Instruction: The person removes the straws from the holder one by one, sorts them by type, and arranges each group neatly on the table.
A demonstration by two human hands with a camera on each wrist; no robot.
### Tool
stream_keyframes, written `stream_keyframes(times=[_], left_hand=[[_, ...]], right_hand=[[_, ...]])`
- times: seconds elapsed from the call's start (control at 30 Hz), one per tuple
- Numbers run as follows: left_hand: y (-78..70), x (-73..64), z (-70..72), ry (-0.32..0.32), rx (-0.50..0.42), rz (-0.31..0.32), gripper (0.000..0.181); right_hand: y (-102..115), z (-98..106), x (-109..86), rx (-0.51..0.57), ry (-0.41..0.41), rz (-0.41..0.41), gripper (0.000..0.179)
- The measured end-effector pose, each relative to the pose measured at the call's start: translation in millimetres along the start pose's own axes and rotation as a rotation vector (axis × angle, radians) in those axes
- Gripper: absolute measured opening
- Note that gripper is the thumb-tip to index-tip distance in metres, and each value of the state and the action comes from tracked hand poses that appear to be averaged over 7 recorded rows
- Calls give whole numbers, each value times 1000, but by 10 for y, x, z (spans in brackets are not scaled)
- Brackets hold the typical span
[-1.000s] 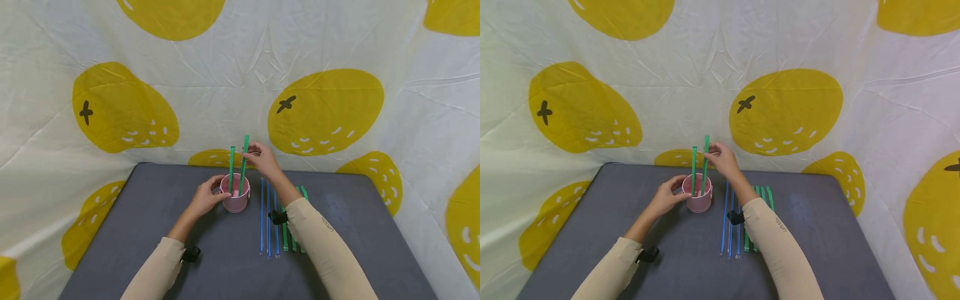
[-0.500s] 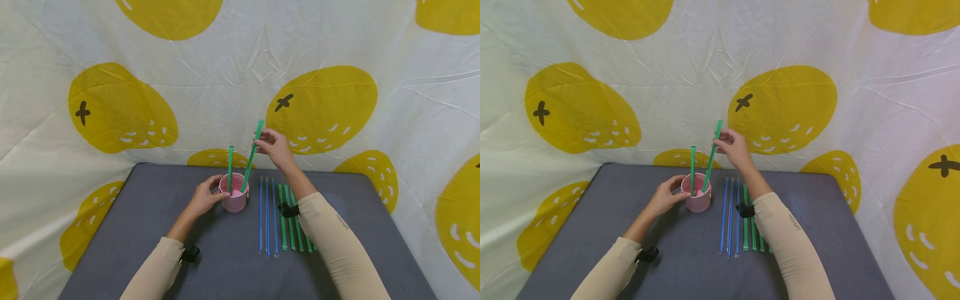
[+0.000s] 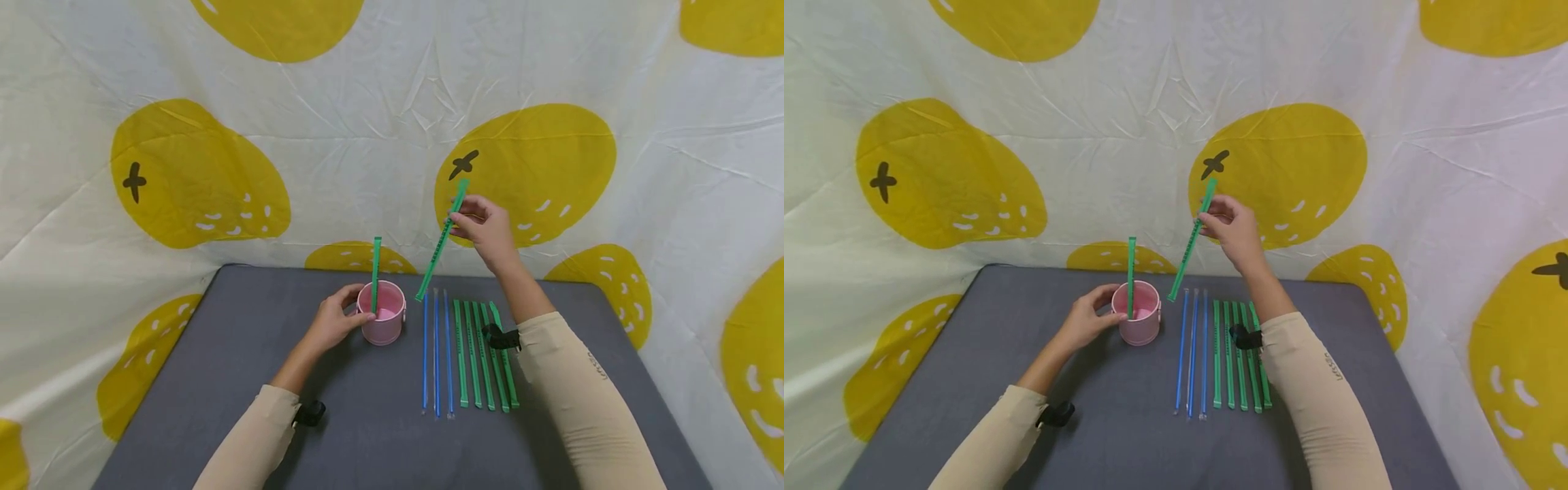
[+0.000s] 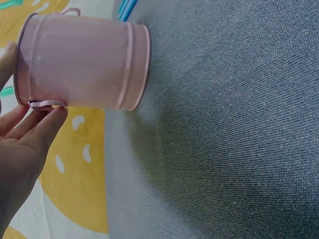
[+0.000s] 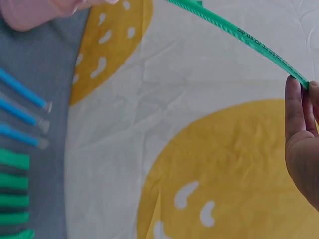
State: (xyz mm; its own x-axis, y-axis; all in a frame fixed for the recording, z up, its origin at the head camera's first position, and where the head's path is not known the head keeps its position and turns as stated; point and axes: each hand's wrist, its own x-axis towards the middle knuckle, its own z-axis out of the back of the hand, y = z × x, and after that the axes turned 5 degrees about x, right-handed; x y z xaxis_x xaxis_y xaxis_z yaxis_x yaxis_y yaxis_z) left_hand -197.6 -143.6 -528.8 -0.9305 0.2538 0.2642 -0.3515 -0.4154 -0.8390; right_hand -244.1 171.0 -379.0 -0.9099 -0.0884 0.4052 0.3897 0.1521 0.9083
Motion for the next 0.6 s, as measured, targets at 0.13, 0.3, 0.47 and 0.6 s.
stream_keyframes(times=[0.13,0.3,0.47,0.6], left_hand=[[-6,1,-1,-5,-10,0,65],[9,9,0,3,-11,9,67],[23,13,4,16,-17,8,69],[33,14,6,15,-10,7,70]], right_hand=[[-31,141,-60,-42,-8,-19,23],[-98,346,-148,-186,-19,-56,39],[-178,583,-256,-322,-34,-91,48],[-258,776,-355,-397,-34,-135,50]])
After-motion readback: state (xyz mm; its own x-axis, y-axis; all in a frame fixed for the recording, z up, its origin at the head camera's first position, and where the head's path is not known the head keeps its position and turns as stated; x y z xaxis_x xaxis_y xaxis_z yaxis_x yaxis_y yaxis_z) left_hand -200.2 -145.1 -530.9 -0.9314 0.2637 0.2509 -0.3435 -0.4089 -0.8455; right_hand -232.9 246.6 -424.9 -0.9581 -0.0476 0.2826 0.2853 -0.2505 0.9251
